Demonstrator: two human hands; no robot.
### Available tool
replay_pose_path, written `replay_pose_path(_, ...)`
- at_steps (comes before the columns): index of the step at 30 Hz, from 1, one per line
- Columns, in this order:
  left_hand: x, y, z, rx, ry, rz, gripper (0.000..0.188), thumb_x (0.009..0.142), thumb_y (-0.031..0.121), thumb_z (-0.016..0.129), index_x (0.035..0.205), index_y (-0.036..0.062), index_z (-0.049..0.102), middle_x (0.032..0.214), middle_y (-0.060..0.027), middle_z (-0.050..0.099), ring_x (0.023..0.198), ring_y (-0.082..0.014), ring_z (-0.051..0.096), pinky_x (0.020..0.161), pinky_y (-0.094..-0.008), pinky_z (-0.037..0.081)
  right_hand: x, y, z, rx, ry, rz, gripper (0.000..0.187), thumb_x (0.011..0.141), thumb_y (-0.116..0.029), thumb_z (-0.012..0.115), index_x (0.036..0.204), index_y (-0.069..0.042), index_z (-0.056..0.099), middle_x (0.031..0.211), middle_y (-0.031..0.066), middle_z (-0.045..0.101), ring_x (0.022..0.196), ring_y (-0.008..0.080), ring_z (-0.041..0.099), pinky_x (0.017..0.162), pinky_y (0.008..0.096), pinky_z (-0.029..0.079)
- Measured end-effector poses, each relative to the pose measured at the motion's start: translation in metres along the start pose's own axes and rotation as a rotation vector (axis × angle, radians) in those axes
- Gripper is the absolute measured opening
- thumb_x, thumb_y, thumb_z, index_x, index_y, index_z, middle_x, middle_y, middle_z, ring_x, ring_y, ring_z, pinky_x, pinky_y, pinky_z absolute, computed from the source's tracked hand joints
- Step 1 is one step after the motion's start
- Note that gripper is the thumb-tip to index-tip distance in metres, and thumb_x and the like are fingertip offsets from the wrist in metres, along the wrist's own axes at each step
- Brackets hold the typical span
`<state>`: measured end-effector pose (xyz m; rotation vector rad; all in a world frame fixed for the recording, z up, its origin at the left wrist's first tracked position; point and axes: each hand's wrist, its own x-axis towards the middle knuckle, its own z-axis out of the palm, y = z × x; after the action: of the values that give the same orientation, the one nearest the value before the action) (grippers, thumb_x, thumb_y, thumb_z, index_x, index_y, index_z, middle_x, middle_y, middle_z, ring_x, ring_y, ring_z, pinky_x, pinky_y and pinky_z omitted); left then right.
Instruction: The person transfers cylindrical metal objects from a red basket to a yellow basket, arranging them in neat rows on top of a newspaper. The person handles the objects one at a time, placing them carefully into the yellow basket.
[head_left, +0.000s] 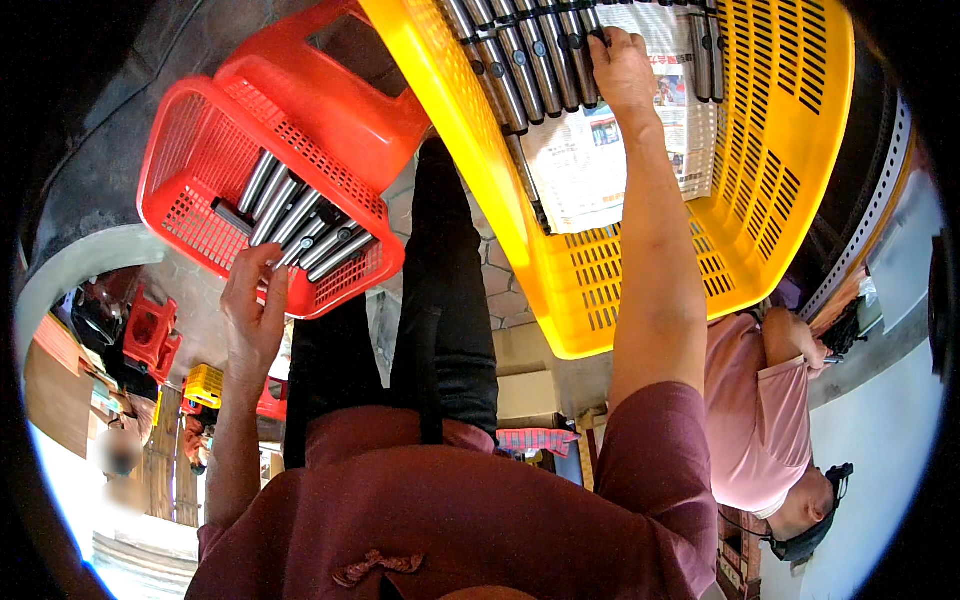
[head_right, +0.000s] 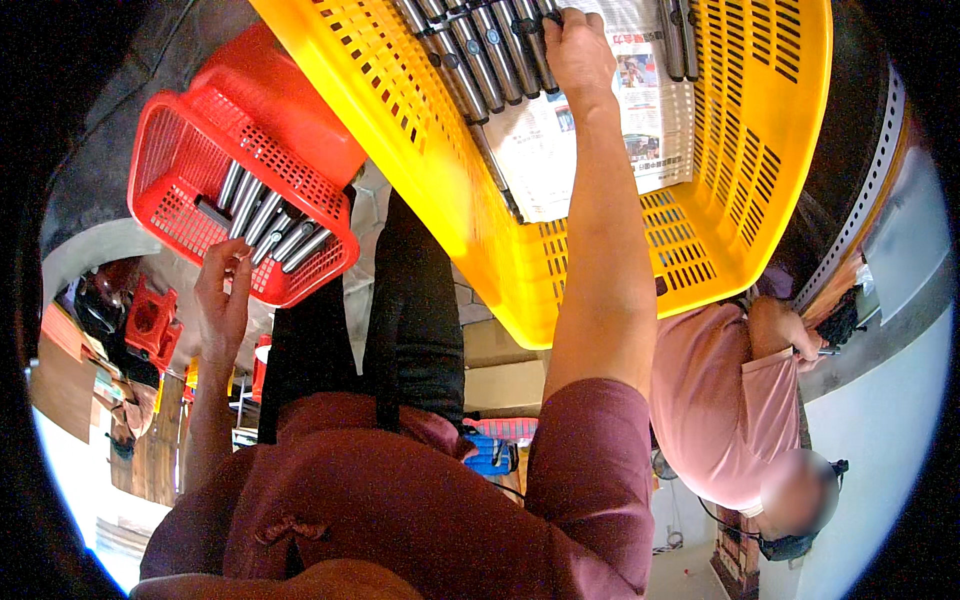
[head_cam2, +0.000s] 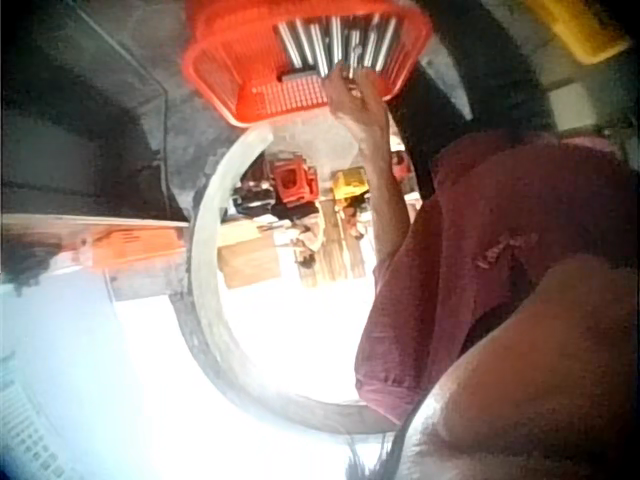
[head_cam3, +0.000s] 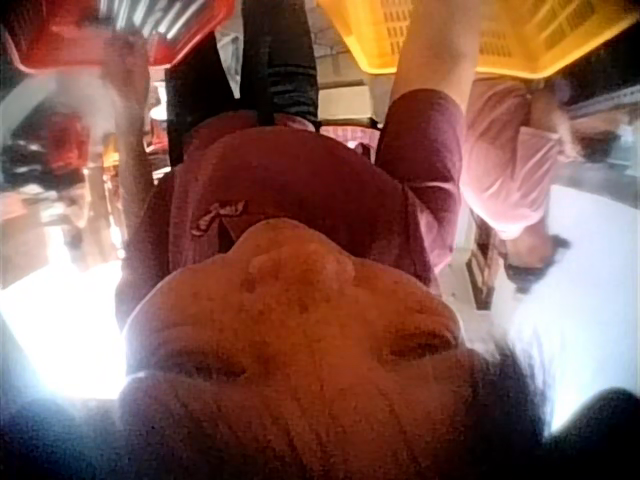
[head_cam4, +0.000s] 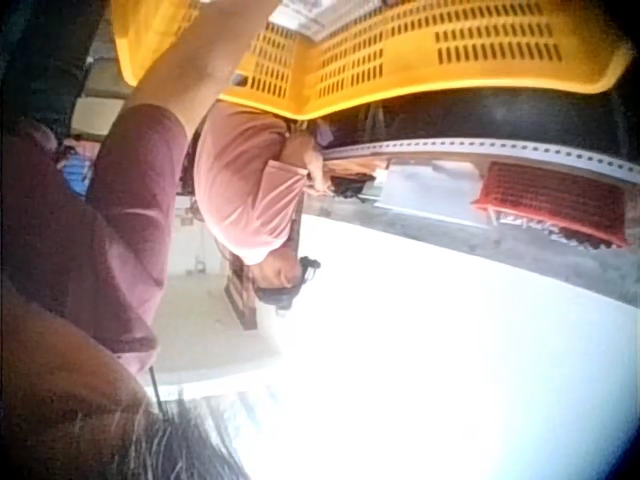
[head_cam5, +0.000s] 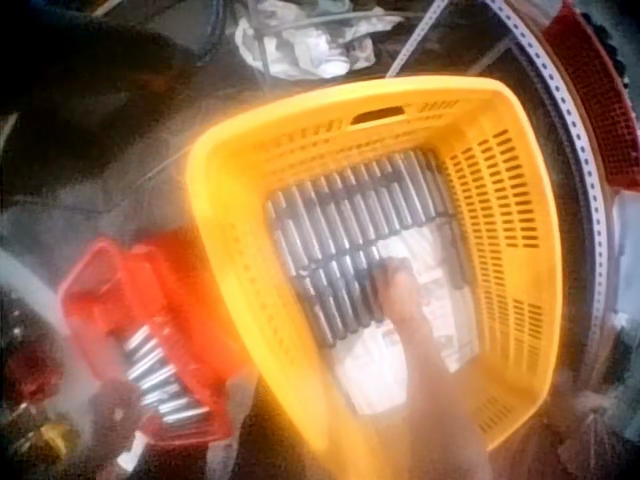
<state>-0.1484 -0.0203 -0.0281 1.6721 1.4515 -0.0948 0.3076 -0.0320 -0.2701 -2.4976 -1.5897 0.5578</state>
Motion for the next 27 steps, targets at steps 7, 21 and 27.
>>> replay_pose_path(7,-0.015,-0.027,-0.003,-0.043,-0.008,-0.038,0.013,0.09,0.004,0.056,0.102,-0.0008,0.059,0.091,-0.0118,0.06,0.072,-0.0177,0.057,0.066,-0.0302,0.047,-0.069,-0.024,-0.004,0.238,0.192,-0.043,0.02,0.088,-0.013,0.062,0.104,0.0,0.062,0.094,0.0212,0.064,0.083,0.0384,0.063,0.072,0.0424,0.051)
replay_pose_path(21,-0.02,-0.029,0.01,-0.075,-0.059,-0.092,0.013,0.093,0.006,0.056,0.102,-0.0004,0.061,0.089,-0.0119,0.061,0.073,-0.0178,0.058,0.065,-0.0294,0.048,-0.123,-0.077,0.017,0.293,-0.181,0.089,0.049,0.085,-0.018,0.067,0.13,-0.006,0.049,0.087,0.0158,0.066,0.076,0.0346,0.065,0.068,0.0438,0.052)
replay_pose_path(27,-0.017,-0.027,0.014,-0.067,-0.072,-0.09,0.013,0.093,0.007,0.057,0.103,-0.0006,0.061,0.09,-0.0117,0.062,0.075,-0.0177,0.059,0.067,-0.029,0.048,-0.114,-0.074,0.026,0.213,-0.165,0.062,0.056,0.084,-0.019,0.066,0.133,-0.005,0.045,0.086,0.018,0.067,0.076,0.037,0.066,0.067,0.0458,0.052)
